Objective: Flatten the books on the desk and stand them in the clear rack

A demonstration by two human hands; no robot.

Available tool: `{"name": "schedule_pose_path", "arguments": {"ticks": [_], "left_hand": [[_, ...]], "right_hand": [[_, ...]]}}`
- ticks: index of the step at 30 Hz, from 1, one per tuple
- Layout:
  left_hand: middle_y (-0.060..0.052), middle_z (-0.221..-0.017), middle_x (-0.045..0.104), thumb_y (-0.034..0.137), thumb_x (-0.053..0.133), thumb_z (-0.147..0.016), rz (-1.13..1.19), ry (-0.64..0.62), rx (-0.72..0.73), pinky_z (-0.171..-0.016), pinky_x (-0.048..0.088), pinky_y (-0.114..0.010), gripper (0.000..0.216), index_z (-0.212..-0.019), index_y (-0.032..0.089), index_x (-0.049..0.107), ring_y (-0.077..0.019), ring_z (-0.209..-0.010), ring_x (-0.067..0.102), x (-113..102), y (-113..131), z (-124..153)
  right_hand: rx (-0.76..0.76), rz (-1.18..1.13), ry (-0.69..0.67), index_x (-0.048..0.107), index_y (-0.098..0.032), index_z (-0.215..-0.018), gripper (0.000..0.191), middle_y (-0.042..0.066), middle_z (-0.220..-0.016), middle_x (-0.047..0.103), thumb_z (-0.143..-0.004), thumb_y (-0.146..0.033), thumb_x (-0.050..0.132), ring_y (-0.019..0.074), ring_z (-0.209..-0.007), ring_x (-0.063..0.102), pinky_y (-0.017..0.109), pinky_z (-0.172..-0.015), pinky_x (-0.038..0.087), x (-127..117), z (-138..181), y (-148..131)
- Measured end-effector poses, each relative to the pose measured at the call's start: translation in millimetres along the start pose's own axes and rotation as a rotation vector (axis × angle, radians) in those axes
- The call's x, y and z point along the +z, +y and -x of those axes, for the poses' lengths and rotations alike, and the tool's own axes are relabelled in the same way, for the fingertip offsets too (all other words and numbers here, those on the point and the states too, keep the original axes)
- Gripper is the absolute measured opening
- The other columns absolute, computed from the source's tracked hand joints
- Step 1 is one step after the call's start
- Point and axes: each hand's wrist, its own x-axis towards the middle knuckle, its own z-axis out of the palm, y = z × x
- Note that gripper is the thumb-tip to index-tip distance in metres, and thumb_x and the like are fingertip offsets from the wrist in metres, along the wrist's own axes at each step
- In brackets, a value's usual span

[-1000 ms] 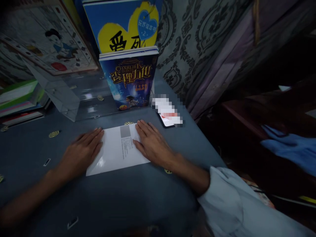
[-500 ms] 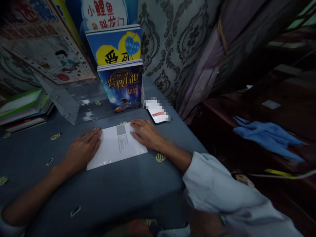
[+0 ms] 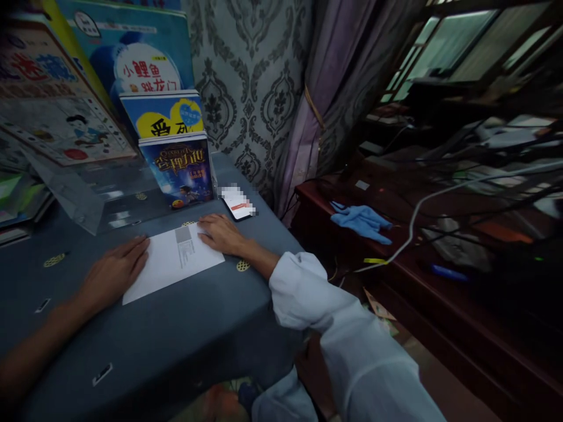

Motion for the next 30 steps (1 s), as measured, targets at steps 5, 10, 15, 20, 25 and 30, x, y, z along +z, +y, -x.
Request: {"name": "schedule_pose_path", "arguments": {"ticks": [5,10,15,20,25,30], "left_hand": [[-0.018,-0.141,0.062,0.037,0.025,-0.101,0.019,-0.004,0.004,-0.104,0.052,-0.053,0.057,-0.132,0.010,0.064,-0.0336,-0.128,0.062,0,-2,-1],[-0.016,-0.143,0.061,0.037,0.028,-0.102,0.064,-0.030,0.019,-0.109,0.049,-0.051,0.052,-0.135,0.013,0.062,-0.0306,-0.132,0.058,1,-6,-2],[-0.016,-0.149,0.056,0.038,0.028,-0.103,0.079,-0.061,0.000,-0.112,0.045,-0.052,0.054,-0.140,0.012,0.057,-0.0293,-0.137,0.054,0,-8,-2],[-0.018,-0.152,0.052,0.036,0.026,-0.103,0.116,-0.078,0.038,-0.114,0.042,-0.053,0.055,-0.143,0.011,0.054,-0.0299,-0.139,0.051,-1,-10,-3],[-0.015,-0.154,0.050,0.033,0.027,-0.102,0.142,-0.103,0.102,-0.117,0.037,-0.056,0.053,-0.146,0.016,0.052,-0.0279,-0.144,0.045,-2,-10,-10],[-0.014,-0.155,0.049,0.039,0.029,-0.104,0.143,-0.175,0.166,-0.120,0.029,-0.058,0.054,-0.147,0.015,0.050,-0.0275,-0.149,0.038,-3,4,-28]], "right_hand": [[-0.017,-0.019,0.028,0.064,-0.009,-0.131,0.037,0.019,-0.140,0.063,-0.101,-0.024,0.049,0.0285,-0.134,0.055,0.050,-0.113,0.042,1,-1,3],[-0.047,-0.064,0.064,0.067,-0.008,-0.127,0.037,0.019,-0.135,0.066,-0.096,-0.012,0.048,0.0281,-0.129,0.060,0.048,-0.109,0.046,4,-5,11],[-0.078,-0.132,0.099,0.068,-0.009,-0.126,0.038,0.018,-0.133,0.068,-0.093,-0.008,0.048,0.0272,-0.127,0.061,0.049,-0.109,0.047,5,-6,17],[-0.052,-0.212,0.121,0.062,-0.012,-0.136,0.048,0.015,-0.134,0.068,-0.092,-0.004,0.044,0.0244,-0.127,0.061,0.047,-0.108,0.048,5,-5,19],[-0.019,-0.262,0.121,0.059,-0.015,-0.140,0.055,0.013,-0.135,0.067,-0.090,-0.001,0.042,0.0236,-0.126,0.062,0.046,-0.106,0.050,4,-4,18],[-0.014,-0.256,0.120,0.059,-0.021,-0.141,0.054,0.010,-0.139,0.065,-0.092,-0.002,0.042,0.0230,-0.129,0.059,0.047,-0.107,0.049,5,-5,20]]}}
